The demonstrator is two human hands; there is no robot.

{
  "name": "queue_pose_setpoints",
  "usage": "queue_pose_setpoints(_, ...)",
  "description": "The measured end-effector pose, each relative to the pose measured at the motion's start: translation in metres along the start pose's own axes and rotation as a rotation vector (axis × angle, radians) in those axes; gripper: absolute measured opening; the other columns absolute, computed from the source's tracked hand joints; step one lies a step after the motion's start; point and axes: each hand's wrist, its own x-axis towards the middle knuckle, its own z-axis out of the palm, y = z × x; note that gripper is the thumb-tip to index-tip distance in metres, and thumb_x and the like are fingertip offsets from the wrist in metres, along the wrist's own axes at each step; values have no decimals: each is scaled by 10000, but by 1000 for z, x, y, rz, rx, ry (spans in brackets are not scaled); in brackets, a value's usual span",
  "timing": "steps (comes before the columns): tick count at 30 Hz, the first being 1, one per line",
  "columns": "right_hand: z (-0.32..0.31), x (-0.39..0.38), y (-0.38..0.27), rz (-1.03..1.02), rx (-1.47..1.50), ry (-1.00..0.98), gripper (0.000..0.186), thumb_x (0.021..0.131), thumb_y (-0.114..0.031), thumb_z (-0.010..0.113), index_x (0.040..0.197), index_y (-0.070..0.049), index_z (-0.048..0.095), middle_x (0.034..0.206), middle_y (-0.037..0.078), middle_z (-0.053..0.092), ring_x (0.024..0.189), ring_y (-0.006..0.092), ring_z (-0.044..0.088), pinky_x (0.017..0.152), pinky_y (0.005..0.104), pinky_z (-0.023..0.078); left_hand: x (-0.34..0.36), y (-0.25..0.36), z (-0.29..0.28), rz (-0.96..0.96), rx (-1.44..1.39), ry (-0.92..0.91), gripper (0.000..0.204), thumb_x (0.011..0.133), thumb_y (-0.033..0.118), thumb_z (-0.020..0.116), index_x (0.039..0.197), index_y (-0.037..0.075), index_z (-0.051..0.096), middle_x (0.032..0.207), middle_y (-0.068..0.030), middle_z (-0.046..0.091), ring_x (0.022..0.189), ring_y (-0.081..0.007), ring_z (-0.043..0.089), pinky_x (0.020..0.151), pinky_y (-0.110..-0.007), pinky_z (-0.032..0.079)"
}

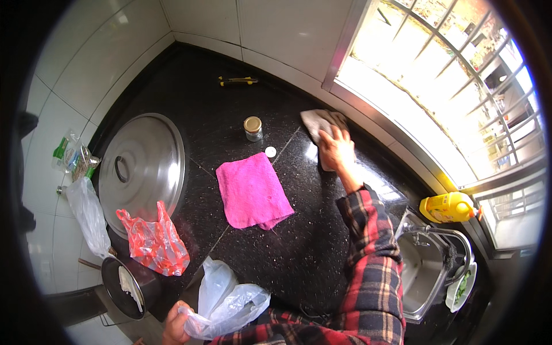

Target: The person plucks leaves from stems and places them in a colander, then washes hands and a cloth at the sink. The person wipes the countertop with the cloth, collects debris into a plastic bag, and continues wiping multiple areas of the kitchen counter.

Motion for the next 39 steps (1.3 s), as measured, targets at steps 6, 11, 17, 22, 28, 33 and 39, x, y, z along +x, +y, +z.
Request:
queue_pose_setpoints(6, -31, -107, 87, 238, -161, 72, 306, 824, -261, 591, 1121, -218, 650, 1239, 162, 538, 1057, 399, 532, 868, 494, 471, 7, -9, -29, 24, -47, -144, 153, 930, 136, 469, 1059, 60, 500, 909, -50, 564, 816, -154, 567, 735, -309, 491)
queue_pose_setpoints(11, -70, -169, 111, 605, -246, 2, 241, 764, -188, 584, 964, -90, 679, 1051, 207, 595, 976, 393, 553, 819, 508, 453, 9, -16, -50, -19, -93, -37, 107, 823, 23, 541, 902, 62, 480, 801, -71, 559, 728, -162, 577, 691, -303, 499)
queue_pose_setpoints(17, -23, -126, -1, 97, -66, 94, 307, 800, -229, 611, 1102, -179, 642, 1230, 199, 511, 1139, 432, 464, 950, 557, 397, 18, -20, -39, -53, -19, -61, 128, 819, 53, 575, 910, 58, 486, 811, -82, 574, 723, -174, 594, 688, -314, 517)
queue_pose_setpoints(22, -25, -120, 48, 114, -62, 71, 328, 787, -223, 614, 1110, -171, 629, 1219, 220, 527, 1153, 409, 482, 966, 496, 415, 22, -20, -27, -117, 55, -91, 155, 831, 91, 608, 920, 55, 487, 810, -85, 577, 720, -178, 605, 669, -317, 527)
queue_pose_setpoints(28, -71, -213, 155, 571, -280, 88, 320, 783, -225, 608, 1098, -175, 636, 1147, 201, 565, 1020, 402, 557, 804, 505, 492, 19, -27, -33, -112, 74, -148, 73, 898, 87, 557, 906, 61, 489, 777, -31, 550, 697, -116, 558, 648, -268, 476)
queue_pose_setpoints(33, -61, -250, 49, 178, -76, 75, 469, 665, -122, 656, 1126, -146, 571, 1228, 204, 492, 1133, 440, 435, 879, 583, 402, 23, -31, -30, -137, 152, -217, 90, 905, 109, 557, 901, 73, 474, 789, -1, 510, 706, -93, 525, 653, -248, 453)
queue_pose_setpoints(39, -128, -369, -76, -147, 211, -109, 536, 608, -106, 714, 1125, -178, 589, 1234, 150, 476, 1124, 408, 438, 905, 529, 417, 24, -28, -28, -128, 143, -327, 156, 903, 150, 616, 913, 73, 481, 813, -12, 550, 718, -112, 583, 672, -254, 496)
